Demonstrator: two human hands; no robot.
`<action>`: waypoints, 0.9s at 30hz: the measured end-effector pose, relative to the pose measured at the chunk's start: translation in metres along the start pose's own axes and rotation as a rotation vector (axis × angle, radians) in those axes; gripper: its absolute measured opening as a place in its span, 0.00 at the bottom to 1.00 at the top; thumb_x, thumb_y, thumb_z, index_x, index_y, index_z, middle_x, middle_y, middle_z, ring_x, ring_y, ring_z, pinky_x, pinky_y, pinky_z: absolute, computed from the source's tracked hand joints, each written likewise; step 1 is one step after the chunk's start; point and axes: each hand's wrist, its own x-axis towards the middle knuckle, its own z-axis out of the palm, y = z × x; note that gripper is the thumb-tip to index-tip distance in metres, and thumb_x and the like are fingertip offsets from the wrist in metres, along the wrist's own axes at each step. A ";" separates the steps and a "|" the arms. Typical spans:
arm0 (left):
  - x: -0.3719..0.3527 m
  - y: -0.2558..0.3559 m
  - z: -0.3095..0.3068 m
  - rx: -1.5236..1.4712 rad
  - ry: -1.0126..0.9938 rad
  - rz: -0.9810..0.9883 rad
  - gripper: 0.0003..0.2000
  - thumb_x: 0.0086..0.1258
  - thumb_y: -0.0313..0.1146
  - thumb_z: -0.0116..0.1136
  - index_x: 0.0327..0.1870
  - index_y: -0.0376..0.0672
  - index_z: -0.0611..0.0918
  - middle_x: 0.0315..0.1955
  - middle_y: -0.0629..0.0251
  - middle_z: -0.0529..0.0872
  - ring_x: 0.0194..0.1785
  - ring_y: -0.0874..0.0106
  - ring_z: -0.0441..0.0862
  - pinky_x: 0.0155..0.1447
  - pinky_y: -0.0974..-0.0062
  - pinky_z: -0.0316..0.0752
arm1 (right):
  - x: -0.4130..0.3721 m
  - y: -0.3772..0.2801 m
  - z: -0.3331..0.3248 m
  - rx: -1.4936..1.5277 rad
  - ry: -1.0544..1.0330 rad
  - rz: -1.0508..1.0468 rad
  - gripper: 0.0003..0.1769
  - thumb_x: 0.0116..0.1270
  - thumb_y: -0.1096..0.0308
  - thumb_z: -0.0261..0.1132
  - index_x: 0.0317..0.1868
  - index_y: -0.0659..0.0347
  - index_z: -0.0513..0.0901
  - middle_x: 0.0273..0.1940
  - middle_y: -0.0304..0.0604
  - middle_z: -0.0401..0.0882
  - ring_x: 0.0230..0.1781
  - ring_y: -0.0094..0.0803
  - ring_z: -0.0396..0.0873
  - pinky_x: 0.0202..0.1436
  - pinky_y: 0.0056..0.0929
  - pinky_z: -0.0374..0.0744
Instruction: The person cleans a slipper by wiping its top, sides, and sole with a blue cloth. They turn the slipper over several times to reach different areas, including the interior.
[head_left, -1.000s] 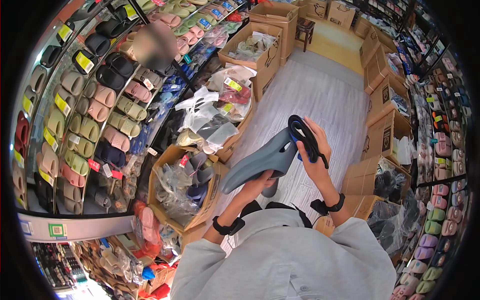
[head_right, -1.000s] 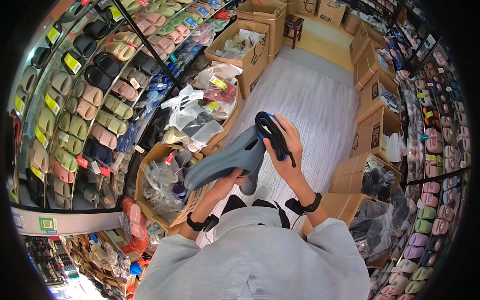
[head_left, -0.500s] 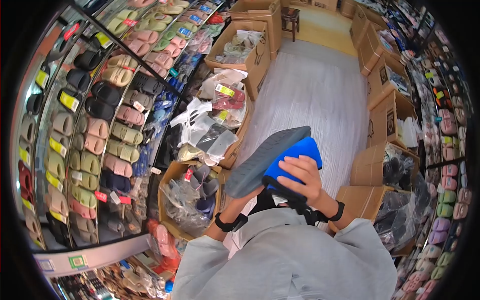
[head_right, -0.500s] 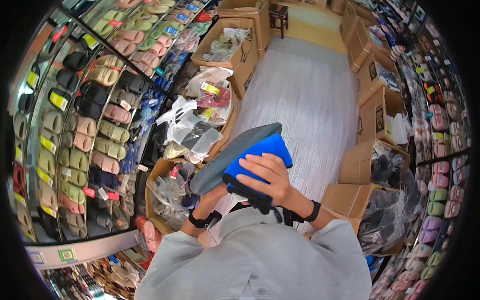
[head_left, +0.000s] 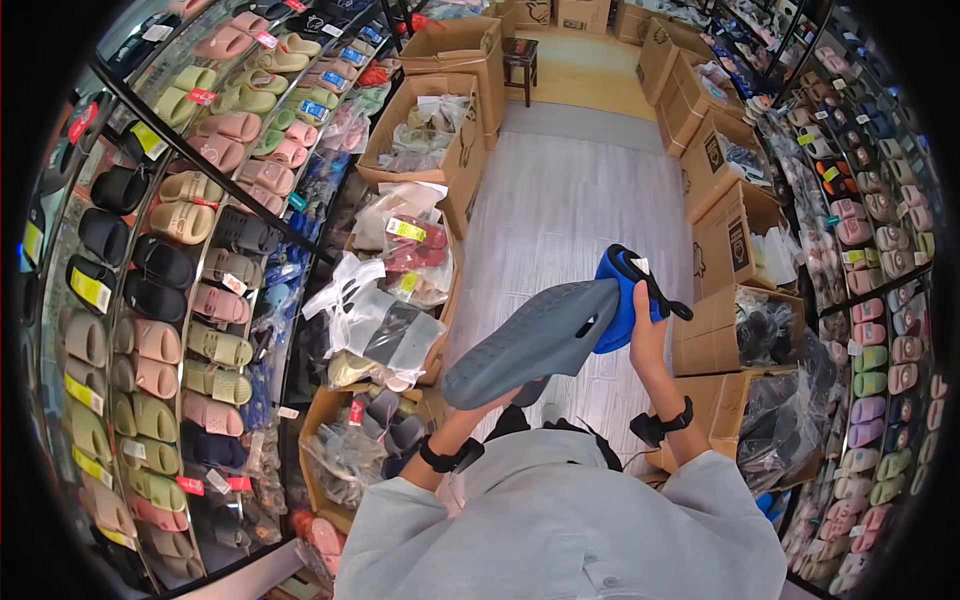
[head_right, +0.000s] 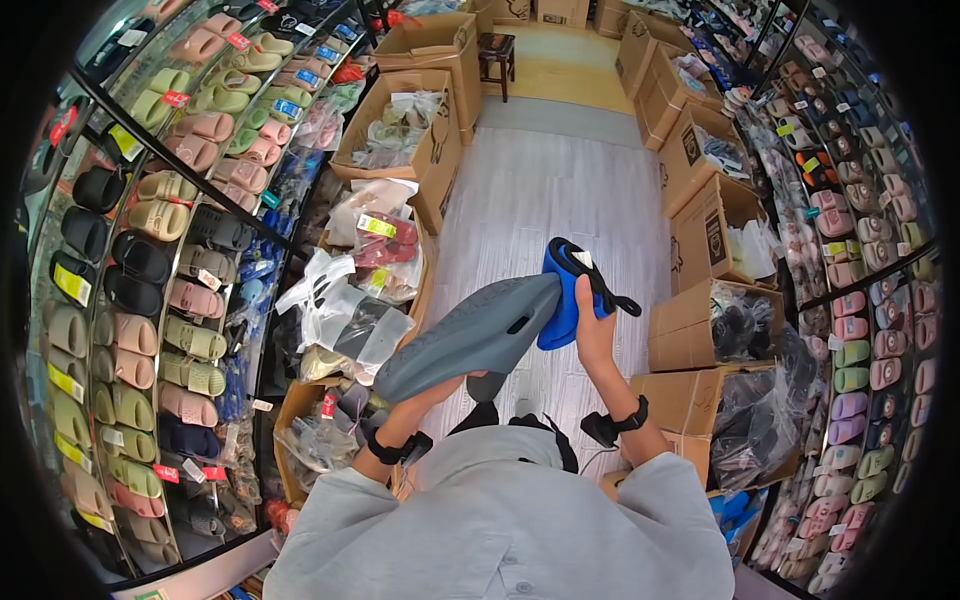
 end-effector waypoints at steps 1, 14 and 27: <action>0.005 0.004 -0.003 -0.009 0.014 0.002 0.16 0.77 0.34 0.70 0.62 0.41 0.87 0.51 0.63 0.91 0.57 0.66 0.86 0.66 0.63 0.79 | 0.003 -0.005 0.008 0.041 0.001 0.060 0.30 0.86 0.50 0.67 0.71 0.69 0.84 0.61 0.43 0.89 0.61 0.28 0.84 0.69 0.32 0.79; 0.060 0.004 -0.034 -0.082 -0.033 -0.015 0.13 0.75 0.30 0.71 0.58 0.39 0.87 0.42 0.68 0.91 0.50 0.71 0.88 0.59 0.68 0.82 | 0.020 -0.046 0.074 -0.560 -0.115 -0.681 0.31 0.79 0.55 0.71 0.72 0.69 0.83 0.73 0.61 0.81 0.75 0.61 0.78 0.80 0.52 0.73; 0.145 -0.006 -0.031 -0.216 -0.065 -0.033 0.15 0.77 0.28 0.67 0.61 0.37 0.84 0.44 0.65 0.91 0.49 0.72 0.87 0.58 0.70 0.83 | 0.044 -0.061 0.115 -0.438 -0.594 -0.991 0.33 0.70 0.47 0.76 0.67 0.61 0.89 0.70 0.55 0.85 0.72 0.53 0.83 0.75 0.55 0.77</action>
